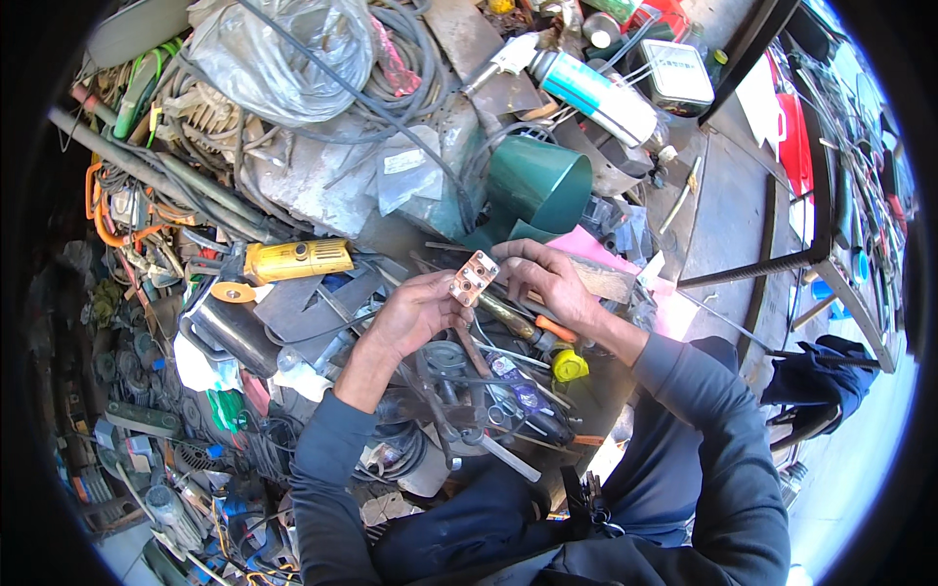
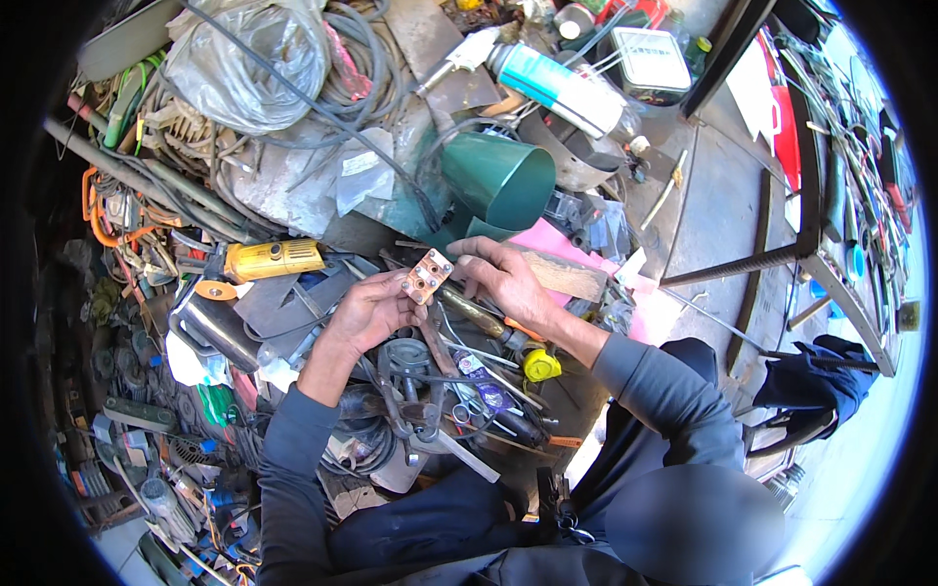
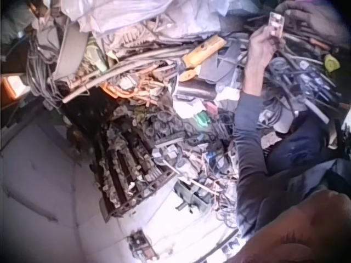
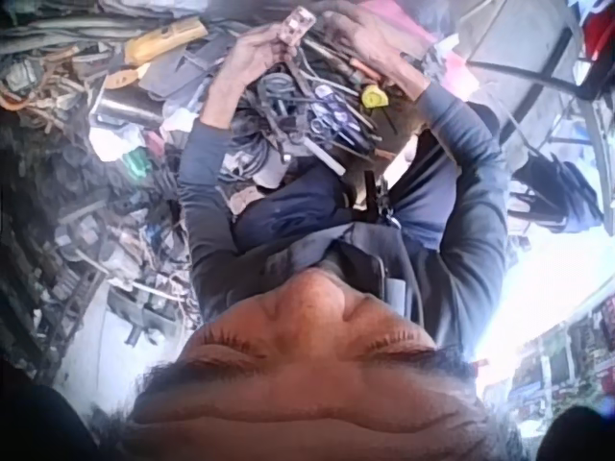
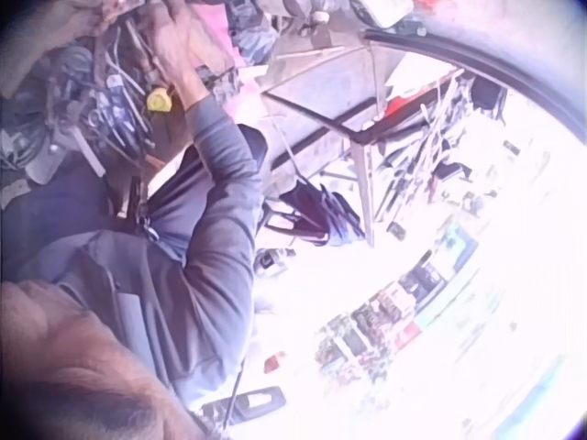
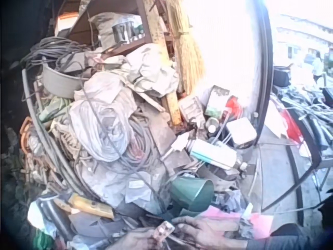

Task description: The person rummages through a cluttered pile of tools and parts, then sits on the ground to work on a large electric motor. They use a screwdriver to remove screws from the motor's end cap and attempt to open the casing.

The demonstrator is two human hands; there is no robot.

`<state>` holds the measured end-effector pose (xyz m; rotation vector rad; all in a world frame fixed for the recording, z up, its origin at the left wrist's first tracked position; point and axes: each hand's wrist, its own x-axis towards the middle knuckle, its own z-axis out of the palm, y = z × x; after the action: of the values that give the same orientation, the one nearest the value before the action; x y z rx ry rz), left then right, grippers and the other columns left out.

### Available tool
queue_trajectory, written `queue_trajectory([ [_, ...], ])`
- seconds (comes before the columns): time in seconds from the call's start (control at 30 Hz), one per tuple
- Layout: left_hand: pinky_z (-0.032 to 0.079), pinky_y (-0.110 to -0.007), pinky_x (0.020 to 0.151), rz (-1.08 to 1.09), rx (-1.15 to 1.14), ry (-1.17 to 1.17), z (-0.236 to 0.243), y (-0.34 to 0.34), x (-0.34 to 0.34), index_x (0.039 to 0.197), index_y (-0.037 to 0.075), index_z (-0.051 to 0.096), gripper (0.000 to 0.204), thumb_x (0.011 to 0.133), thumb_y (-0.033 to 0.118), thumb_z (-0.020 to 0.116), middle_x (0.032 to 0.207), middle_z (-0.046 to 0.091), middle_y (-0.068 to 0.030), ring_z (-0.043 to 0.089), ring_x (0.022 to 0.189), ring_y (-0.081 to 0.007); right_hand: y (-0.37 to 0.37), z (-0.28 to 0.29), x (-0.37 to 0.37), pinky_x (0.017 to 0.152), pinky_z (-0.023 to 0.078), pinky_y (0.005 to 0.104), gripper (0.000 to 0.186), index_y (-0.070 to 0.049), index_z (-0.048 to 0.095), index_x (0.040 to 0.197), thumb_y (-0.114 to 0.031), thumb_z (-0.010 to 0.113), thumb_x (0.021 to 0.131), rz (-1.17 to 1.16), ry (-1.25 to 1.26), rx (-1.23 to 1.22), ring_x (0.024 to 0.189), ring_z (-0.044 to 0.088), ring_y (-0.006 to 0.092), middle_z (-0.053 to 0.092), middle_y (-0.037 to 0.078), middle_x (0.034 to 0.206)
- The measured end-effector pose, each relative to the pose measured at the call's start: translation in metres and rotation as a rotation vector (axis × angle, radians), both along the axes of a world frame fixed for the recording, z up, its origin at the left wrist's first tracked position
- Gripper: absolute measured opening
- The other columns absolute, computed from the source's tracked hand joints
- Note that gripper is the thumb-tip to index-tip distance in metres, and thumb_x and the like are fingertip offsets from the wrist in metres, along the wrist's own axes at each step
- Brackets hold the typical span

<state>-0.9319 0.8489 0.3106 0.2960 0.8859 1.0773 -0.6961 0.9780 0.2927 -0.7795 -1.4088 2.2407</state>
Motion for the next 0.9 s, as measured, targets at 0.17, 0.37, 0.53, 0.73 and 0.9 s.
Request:
queue_trajectory([
  [0.17, 0.057, -0.032, 0.078, -0.181, -0.073, 0.199, 0.011, 0.012, -0.005, 0.12, 0.001, 0.067, 0.031, 0.11, 0.028, 0.056, 0.1, 0.072, -0.0074, 0.071, 0.087, -0.0171, 0.002, 0.006, -0.002, 0.074, 0.052, 0.027, 0.034, 0.001, 0.065, 0.134, -0.016, 0.063, 0.105, 0.058, -0.071, 0.099, 0.082, 0.062, 0.0089, 0.071, 0.004, 0.105],
  [0.37, 0.058, -0.038, 0.091, -0.101, -0.067, 0.374, 0.012, 0.03, 0.004, 0.142, 0.0, 0.058, 0.041, 0.112, 0.029, 0.051, 0.13, 0.068, -0.0113, 0.069, 0.113, -0.0211, 0.009, -0.003, 0.006, 0.074, 0.056, 0.0389, 0.026, -0.003, 0.07, 0.112, -0.024, 0.072, 0.096, -0.029, -0.111, 0.341, 0.082, 0.065, 0.0186, 0.067, 0.008, 0.087],
  [0.53, 0.059, -0.035, 0.092, -0.226, 0.016, 0.482, 0.04, 0.027, 0.018, 0.146, 0.002, 0.049, 0.047, 0.107, 0.025, 0.064, 0.128, 0.064, -0.0108, 0.067, 0.111, -0.0203, -0.011, -0.024, 0.0, 0.071, 0.055, 0.0466, 0.025, -0.001, 0.062, 0.107, -0.016, 0.073, 0.091, -0.101, 0.027, 0.532, 0.082, 0.07, 0.0353, 0.068, 0.018, 0.088],
  [0.73, 0.059, -0.028, 0.083, -0.18, -0.165, 0.494, 0.056, 0.028, 0.043, 0.137, 0.007, 0.049, 0.045, 0.102, 0.02, 0.073, 0.116, 0.06, -0.0049, 0.065, 0.1, -0.0139, -0.038, 0.003, 0.019, 0.069, 0.053, 0.0487, 0.025, 0.002, 0.058, 0.103, -0.008, 0.073, 0.087, -0.269, 0.094, 0.319, 0.084, 0.069, 0.0426, 0.067, 0.023, 0.088],
  [0.9, 0.058, -0.027, 0.078, -0.264, -0.367, 0.49, 0.096, 0.032, 0.085, 0.142, 0.008, 0.048, 0.048, 0.101, 0.015, 0.072, 0.116, 0.065, -0.0059, 0.067, 0.095, -0.0135, -0.076, 0.046, 0.072, 0.073, 0.053, 0.0491, 0.022, 0.001, 0.057, 0.107, -0.009, 0.069, 0.092, -0.401, 0.019, 0.074, 0.087, 0.069, 0.0414, 0.065, 0.021, 0.089],
])
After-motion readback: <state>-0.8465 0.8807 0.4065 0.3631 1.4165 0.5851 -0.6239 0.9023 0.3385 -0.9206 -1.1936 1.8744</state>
